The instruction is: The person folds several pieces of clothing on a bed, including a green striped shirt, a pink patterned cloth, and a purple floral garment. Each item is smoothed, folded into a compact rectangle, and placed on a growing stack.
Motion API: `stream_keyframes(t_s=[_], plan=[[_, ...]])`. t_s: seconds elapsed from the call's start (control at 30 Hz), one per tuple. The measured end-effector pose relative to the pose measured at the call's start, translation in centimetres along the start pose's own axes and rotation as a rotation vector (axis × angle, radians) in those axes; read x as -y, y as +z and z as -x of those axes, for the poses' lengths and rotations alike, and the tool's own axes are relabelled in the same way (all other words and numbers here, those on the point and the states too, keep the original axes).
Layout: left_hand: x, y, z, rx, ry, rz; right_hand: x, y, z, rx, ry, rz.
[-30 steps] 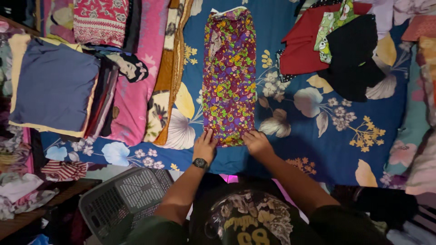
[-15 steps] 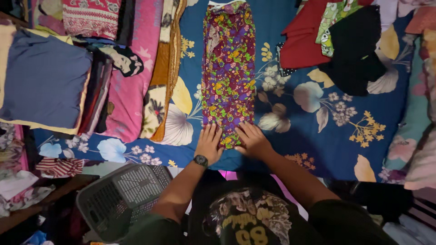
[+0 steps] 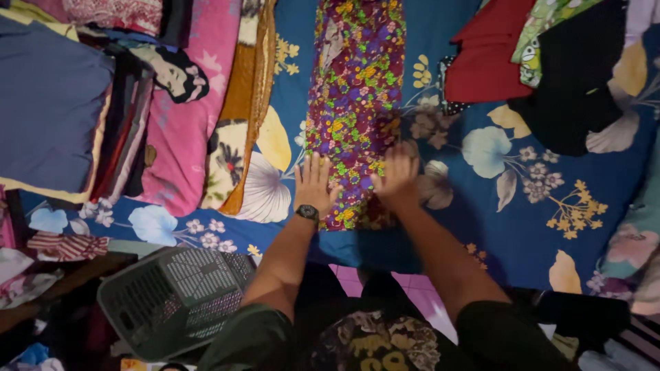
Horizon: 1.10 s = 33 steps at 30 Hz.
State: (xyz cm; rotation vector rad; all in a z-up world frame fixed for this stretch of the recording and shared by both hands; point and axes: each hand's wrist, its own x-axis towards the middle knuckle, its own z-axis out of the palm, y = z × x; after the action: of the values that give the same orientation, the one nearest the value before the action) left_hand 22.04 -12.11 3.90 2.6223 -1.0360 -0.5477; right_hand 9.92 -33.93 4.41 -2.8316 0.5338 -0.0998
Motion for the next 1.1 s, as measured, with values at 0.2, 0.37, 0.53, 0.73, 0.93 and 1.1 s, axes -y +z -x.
stream_keyframes(t_s=[0.2, 0.37, 0.53, 0.73, 0.93, 1.1], plan=[[0.0, -0.9, 0.2, 0.000, 0.129, -0.031, 1.7, 0.2, 1.2, 0.045, -0.272, -0.100], [0.8, -1.0, 2.3, 0.100, 0.267, -0.015, 2.6, 0.8, 2.7, 0.204, -0.177, -0.064], [2.1, -1.3, 2.7, 0.126, 0.231, -0.005, 1.4, -1.0, 2.3, 0.205, -0.063, -0.016], [2.6, -3.9, 4.2, 0.235, 0.309, 0.005, 0.2, -4.8, 4.3, 0.438, -0.384, -0.190], [1.5, -5.4, 5.7, 0.470, 0.316, -0.063, 1.1, -4.5, 8.2, 0.477, -0.382, -0.117], [1.7, -3.0, 6.8, 0.396, 0.299, -0.115, 1.5, -3.2, 9.2, 0.294, -0.358, -0.027]])
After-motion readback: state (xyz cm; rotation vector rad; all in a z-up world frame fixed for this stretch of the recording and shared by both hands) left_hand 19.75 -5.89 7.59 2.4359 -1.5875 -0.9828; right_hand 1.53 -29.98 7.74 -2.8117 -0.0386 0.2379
